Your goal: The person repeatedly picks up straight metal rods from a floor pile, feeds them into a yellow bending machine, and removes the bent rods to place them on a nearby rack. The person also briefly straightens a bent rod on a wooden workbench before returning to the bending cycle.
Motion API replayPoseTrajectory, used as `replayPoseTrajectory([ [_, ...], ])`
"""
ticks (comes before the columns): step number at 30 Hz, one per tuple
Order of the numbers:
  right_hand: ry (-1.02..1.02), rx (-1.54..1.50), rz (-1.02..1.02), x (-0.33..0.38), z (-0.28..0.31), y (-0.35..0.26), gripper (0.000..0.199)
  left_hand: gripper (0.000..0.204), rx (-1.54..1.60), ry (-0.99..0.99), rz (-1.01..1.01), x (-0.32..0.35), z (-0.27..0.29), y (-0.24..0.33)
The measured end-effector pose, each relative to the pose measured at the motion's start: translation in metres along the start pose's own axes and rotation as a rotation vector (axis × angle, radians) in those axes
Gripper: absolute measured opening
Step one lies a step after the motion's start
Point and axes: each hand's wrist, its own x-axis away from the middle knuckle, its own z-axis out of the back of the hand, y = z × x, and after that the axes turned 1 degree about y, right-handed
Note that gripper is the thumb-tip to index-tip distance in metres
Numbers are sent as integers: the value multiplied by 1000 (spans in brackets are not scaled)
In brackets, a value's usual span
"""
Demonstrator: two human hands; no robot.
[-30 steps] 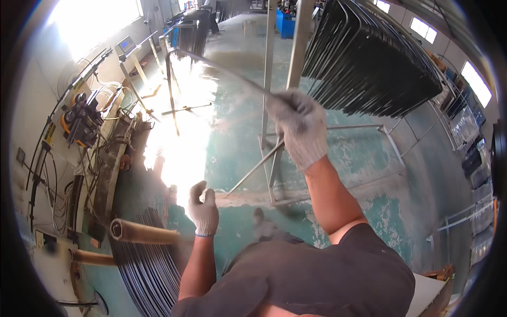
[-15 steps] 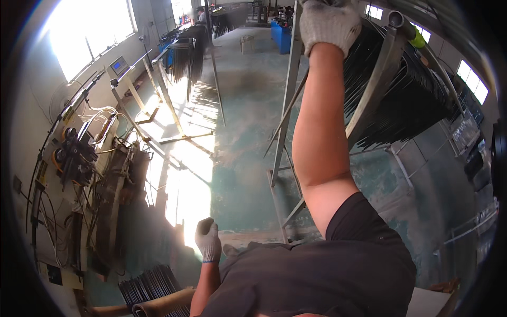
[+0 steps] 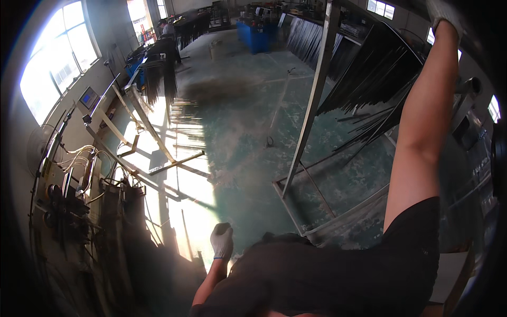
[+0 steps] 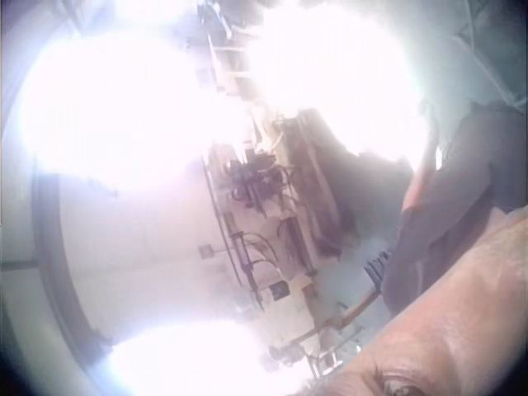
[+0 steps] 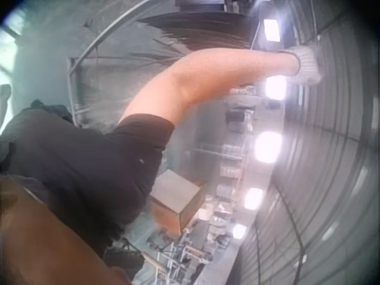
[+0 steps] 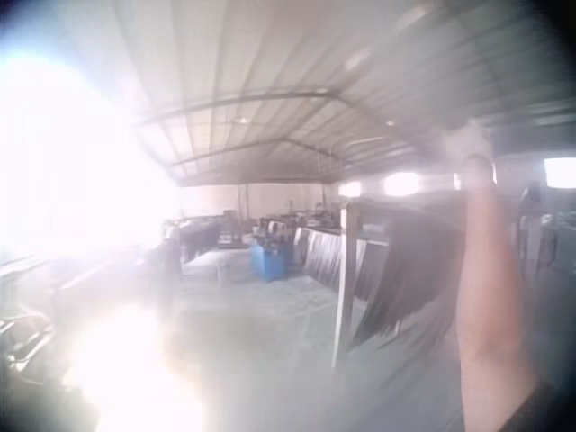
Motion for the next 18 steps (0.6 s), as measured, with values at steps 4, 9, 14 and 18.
replayPoseTrajectory([
  [4,26,-756,-322,-7,-130,34,82,21,-80,-109,18,-59,9,15],
  [9,-89,-973,-477,47,-203,-24,71,21,-32,-93,82,-106,8,-13],
  [14,438,-1153,-299,163,-142,-132,48,24,-126,-19,221,-112,8,-16],
  [18,559,-1567,122,334,-36,-257,34,29,-142,147,294,-123,13,-15],
])
